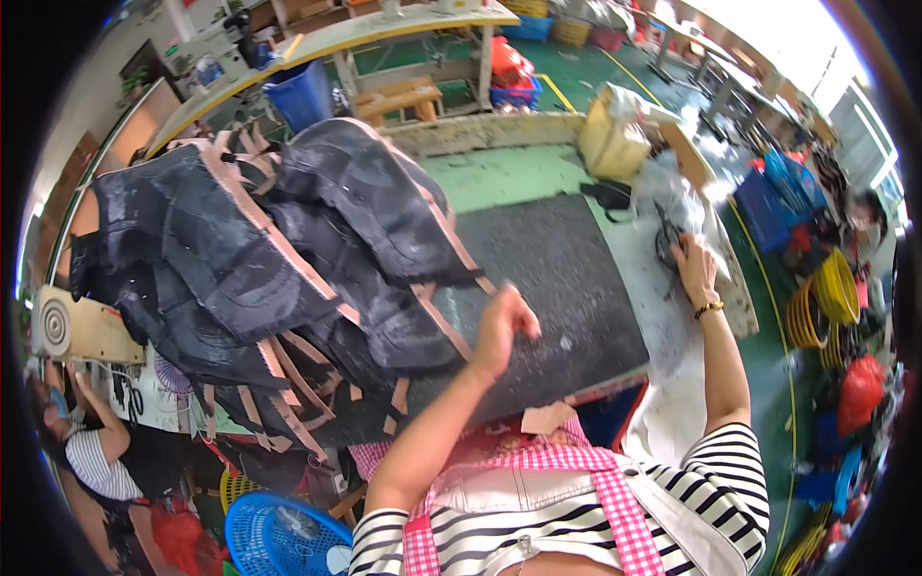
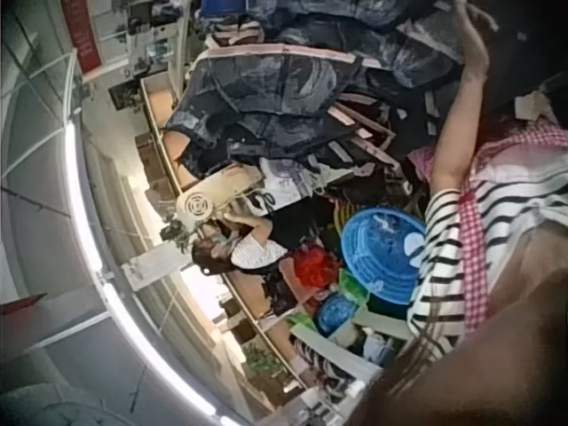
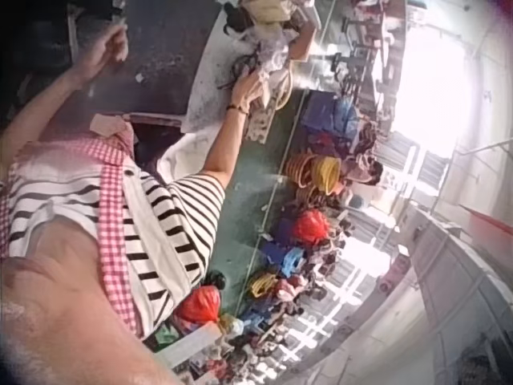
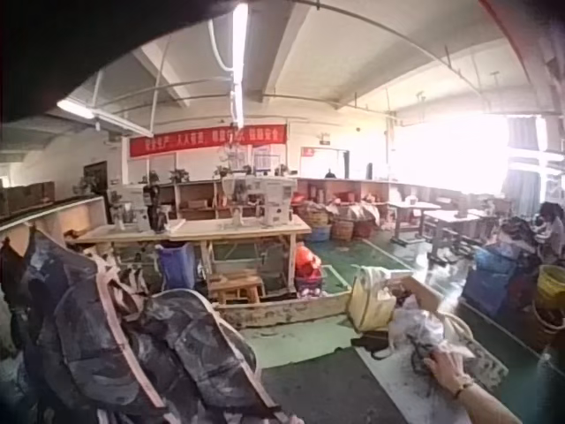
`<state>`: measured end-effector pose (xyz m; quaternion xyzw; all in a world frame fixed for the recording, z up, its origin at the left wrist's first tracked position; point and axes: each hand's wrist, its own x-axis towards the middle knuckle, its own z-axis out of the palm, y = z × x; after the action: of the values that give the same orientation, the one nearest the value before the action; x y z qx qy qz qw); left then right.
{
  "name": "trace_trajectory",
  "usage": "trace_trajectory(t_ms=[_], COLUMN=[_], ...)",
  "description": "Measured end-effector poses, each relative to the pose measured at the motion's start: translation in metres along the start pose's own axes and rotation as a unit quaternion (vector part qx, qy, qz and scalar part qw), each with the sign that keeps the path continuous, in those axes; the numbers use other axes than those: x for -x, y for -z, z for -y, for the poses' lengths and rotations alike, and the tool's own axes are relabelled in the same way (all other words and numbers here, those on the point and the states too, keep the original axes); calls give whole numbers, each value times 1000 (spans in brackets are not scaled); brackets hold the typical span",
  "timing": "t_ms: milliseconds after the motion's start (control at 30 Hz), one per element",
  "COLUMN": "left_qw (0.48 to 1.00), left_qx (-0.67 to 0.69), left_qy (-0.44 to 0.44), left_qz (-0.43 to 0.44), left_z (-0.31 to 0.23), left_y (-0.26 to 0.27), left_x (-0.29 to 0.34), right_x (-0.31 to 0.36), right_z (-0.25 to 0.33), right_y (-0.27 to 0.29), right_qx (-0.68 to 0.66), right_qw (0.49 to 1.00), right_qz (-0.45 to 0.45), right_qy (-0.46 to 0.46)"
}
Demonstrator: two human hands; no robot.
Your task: The person assembles footwear components by hand in a factory setting. They pick up white insoles and black shoe uppers, insert the insoles into the uppers, and place the assembled units into a blue basket. The process involves repetitive handling of materials from various bins and a work table.
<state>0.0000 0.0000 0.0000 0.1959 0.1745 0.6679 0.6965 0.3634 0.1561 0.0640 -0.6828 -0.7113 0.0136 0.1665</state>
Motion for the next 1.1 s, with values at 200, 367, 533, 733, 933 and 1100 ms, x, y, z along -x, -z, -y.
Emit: trace_trajectory(t_ms=[200, 367, 533, 733, 933, 1100], left_qw=[982, 946, 947, 956, 936, 914], left_qx=[115, 209, 205, 163, 190, 231], left_qy=[79, 106, 85, 126, 237, 259], left_qz=[126, 224, 230, 208, 179, 211], left_z=[-6, -15, -14, -12, 2, 19], left_y=[-61, -84, -79, -79, -75, -78], left_x=[49, 90, 125, 137, 146, 152], right_x=[103, 162, 191, 195, 224, 239], right_z=[160, 223, 237, 219, 202, 198], right_y=[51, 33, 28, 37, 17, 18], right_qx=[-414, -565, -595, -613, -548, -642], right_qw=[862, 706, 721, 655, 737, 702], right_qz=[234, 273, 263, 311, 185, 266], right_qy=[177, 327, 241, 315, 349, 154])
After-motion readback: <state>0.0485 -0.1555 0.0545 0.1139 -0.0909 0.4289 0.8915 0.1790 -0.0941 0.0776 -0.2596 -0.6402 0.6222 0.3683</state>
